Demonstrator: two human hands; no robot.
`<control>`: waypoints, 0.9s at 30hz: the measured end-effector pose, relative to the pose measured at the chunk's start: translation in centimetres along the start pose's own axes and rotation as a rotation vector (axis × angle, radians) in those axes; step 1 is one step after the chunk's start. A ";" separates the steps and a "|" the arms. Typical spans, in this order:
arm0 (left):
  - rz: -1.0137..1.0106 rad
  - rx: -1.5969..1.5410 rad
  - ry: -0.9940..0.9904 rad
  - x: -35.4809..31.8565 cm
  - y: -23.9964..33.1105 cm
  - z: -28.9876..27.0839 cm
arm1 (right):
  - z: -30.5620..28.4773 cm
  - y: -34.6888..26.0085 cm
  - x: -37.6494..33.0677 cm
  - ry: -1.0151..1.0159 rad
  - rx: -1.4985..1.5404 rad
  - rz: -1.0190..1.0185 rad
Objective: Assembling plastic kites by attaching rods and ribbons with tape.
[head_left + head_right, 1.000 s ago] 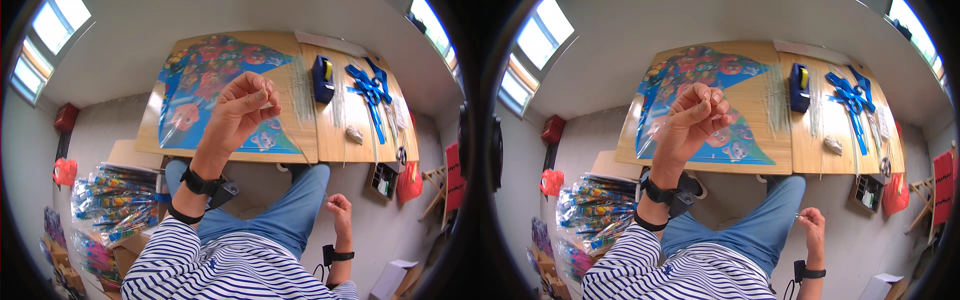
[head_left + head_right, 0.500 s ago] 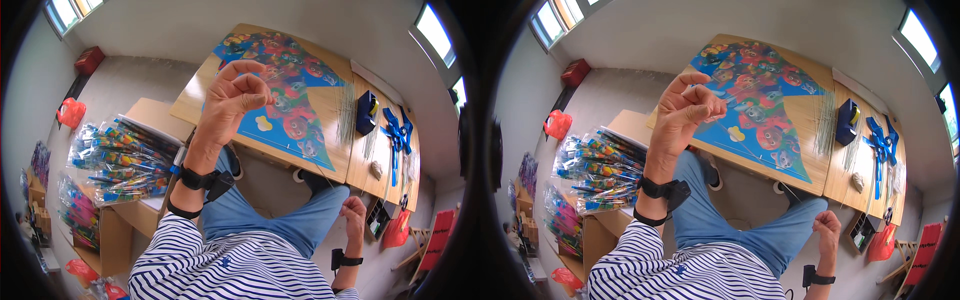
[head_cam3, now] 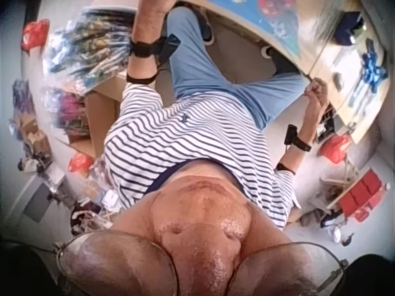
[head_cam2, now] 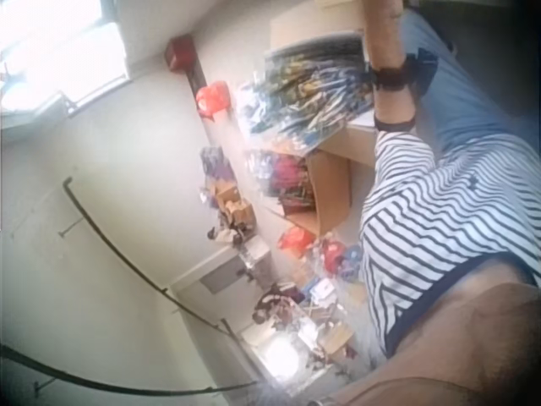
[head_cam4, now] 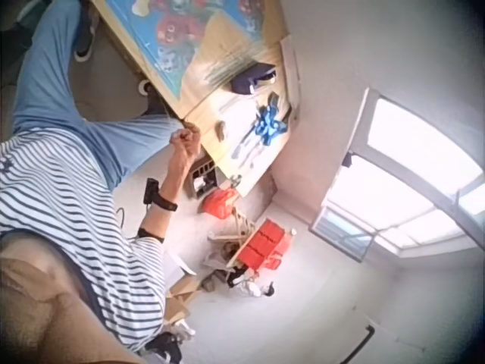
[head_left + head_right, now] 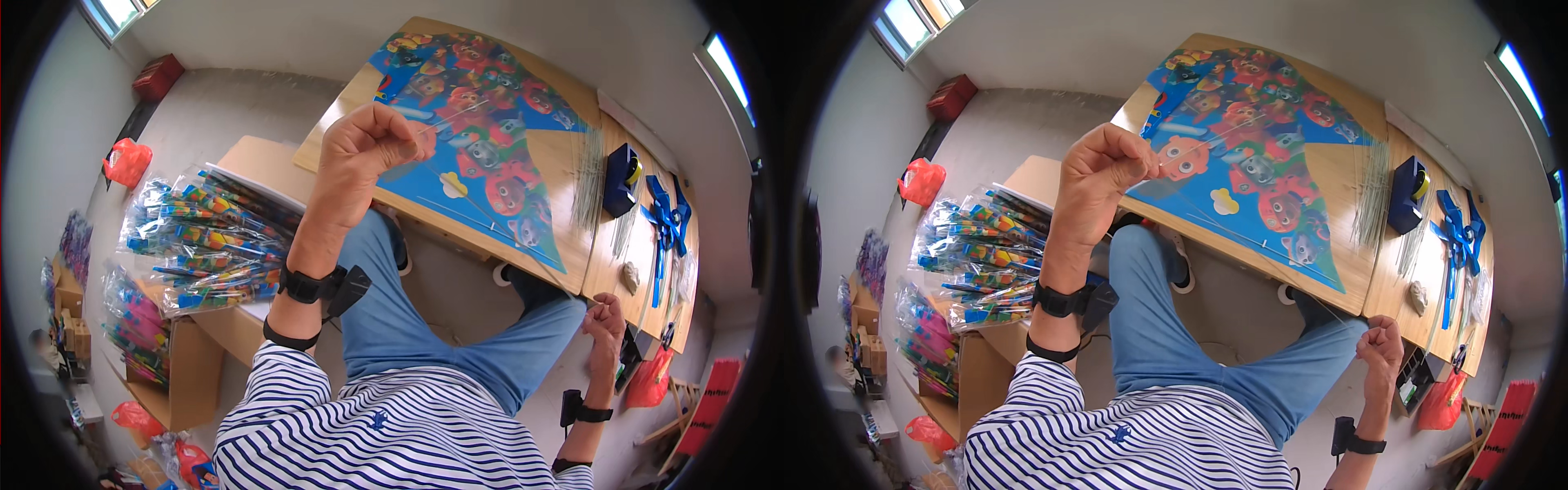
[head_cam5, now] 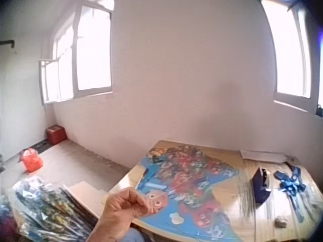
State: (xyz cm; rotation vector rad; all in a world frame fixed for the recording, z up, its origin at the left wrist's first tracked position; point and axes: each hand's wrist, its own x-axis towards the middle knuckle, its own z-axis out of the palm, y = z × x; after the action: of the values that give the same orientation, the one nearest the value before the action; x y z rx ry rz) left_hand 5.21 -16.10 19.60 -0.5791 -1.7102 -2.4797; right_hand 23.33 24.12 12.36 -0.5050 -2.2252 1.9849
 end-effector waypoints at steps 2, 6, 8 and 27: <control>0.012 -0.010 -0.050 -0.1 0.1 -0.2 | -0.9 0.6 0.4 0.003 0.001 -0.002; -0.004 0.052 -0.062 -0.2 0.5 -0.5 | -1.8 1.4 0.8 -0.044 -0.090 -0.003; -0.040 0.007 -0.037 -0.1 0.5 -0.4 | -1.8 1.6 0.9 -0.040 -0.087 -0.006; -0.007 -0.001 0.135 0.5 -4.1 -5.1 | -0.6 -0.3 4.7 -0.093 0.015 0.009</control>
State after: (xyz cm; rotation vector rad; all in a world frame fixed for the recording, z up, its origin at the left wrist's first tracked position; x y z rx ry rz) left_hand 2.32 -19.17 14.54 -0.3959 -1.6646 -2.4619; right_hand 19.09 26.19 12.07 -0.4307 -2.2635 2.0682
